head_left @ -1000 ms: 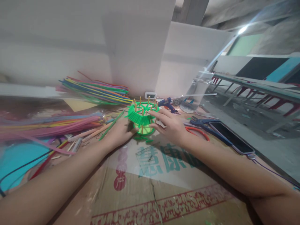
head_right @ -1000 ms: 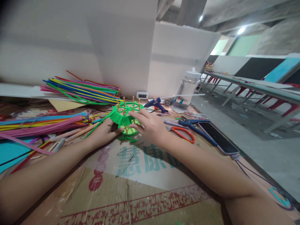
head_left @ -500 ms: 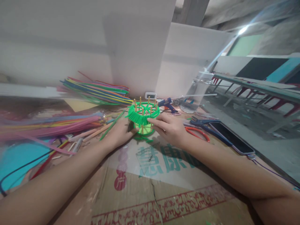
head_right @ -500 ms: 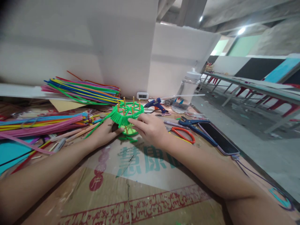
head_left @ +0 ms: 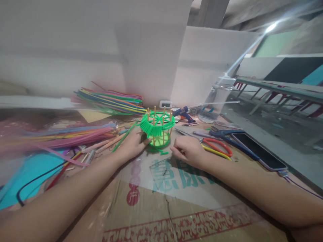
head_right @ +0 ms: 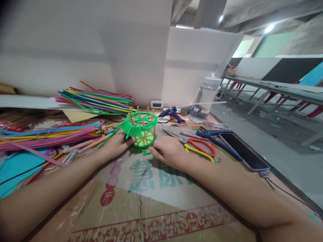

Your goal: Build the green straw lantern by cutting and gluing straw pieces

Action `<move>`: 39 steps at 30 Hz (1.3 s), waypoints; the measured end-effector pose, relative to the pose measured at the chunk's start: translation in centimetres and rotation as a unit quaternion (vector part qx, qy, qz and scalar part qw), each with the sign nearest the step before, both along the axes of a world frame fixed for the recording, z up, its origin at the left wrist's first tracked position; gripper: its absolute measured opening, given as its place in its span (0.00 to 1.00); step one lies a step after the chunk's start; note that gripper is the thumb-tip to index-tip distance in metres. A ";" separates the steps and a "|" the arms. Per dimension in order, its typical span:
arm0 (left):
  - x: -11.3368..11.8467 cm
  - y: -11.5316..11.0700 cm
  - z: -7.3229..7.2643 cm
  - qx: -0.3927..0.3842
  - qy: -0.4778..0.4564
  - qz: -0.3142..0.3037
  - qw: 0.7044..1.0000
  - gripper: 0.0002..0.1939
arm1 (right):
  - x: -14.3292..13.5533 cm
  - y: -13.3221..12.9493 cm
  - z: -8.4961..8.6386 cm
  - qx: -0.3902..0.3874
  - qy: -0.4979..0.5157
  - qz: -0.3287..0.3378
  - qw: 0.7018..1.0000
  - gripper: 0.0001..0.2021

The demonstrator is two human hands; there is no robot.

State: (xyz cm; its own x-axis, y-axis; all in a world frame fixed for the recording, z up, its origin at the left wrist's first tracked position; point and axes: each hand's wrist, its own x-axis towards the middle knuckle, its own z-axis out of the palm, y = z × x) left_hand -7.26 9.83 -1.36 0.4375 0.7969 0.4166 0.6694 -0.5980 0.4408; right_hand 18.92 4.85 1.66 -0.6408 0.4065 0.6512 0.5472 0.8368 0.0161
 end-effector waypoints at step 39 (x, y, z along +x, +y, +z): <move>-0.1 0.2 -0.1 0.028 0.012 -0.001 1.000 0.19 | 9.6 9.6 3.7 -0.253 0.038 -0.351 0.901 0.17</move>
State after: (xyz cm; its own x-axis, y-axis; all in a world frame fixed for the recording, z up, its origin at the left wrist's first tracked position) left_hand -7.37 9.99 -1.46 0.4493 0.7719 0.4498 0.6778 -0.6225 0.3912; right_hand 28.52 14.48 5.35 -0.0714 0.9511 0.3005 0.9278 0.1739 -0.3300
